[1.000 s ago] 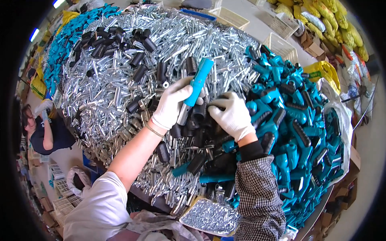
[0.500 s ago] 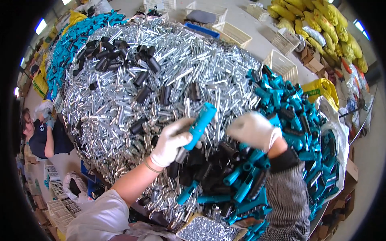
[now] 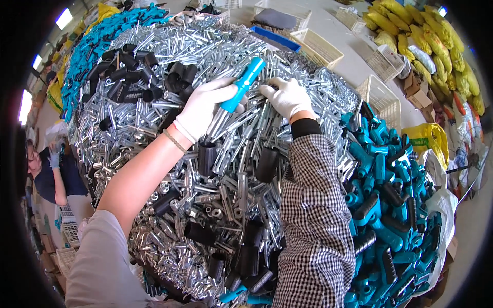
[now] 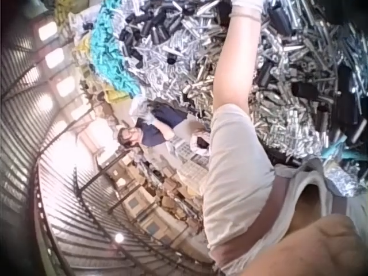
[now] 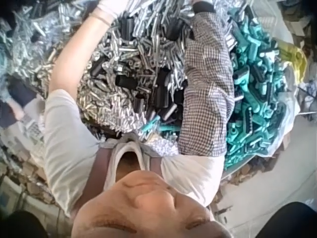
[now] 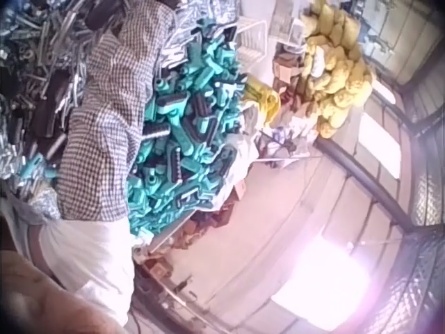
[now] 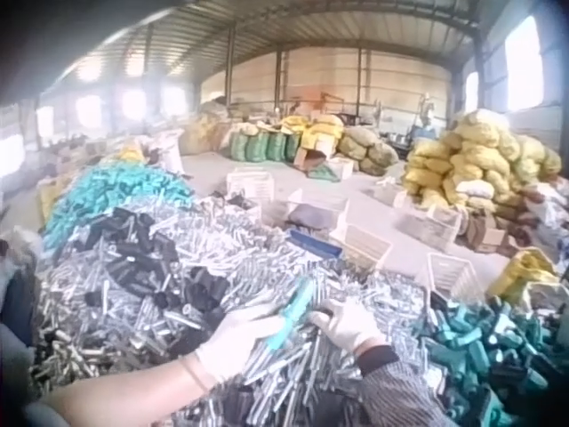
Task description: Assembling various metal and plastic components into hand-operated tools at a manufacturing workbench.
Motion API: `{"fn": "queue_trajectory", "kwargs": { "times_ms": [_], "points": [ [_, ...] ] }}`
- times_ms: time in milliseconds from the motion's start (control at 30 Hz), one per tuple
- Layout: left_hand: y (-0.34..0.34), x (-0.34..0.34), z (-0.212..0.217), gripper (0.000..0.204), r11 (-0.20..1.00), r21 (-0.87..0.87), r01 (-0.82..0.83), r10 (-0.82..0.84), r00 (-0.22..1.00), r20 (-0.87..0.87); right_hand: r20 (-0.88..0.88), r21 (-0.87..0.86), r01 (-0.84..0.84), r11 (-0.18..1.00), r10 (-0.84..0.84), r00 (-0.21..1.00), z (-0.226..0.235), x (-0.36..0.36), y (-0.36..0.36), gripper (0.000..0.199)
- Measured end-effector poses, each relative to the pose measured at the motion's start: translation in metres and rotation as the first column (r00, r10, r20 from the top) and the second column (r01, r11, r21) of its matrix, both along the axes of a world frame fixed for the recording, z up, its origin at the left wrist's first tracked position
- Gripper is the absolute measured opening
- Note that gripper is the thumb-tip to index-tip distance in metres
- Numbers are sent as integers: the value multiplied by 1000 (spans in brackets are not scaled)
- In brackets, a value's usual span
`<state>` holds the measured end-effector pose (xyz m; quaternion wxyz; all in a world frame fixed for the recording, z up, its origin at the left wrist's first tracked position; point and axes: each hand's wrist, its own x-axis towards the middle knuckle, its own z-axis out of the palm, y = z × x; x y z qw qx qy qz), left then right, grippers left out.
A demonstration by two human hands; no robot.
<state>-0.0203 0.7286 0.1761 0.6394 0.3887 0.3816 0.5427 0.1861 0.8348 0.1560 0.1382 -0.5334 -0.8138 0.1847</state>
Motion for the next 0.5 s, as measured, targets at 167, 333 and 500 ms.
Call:
{"fn": "queue_trajectory", "kwargs": {
  "times_ms": [167,333,500],
  "points": [
    [-27,4,-1,37,998,-42,39,-39,999,-5,130,75,-225,971,215,968,4,15,-45,33],
    [-85,10,10,33,994,-105,19,-14,999,50,233,206,-331,921,282,931,11,24,-114,24],
    [-129,19,13,42,998,-57,21,-18,998,57,-174,1,-28,1000,28,984,22,34,-177,35]
  ]
}}
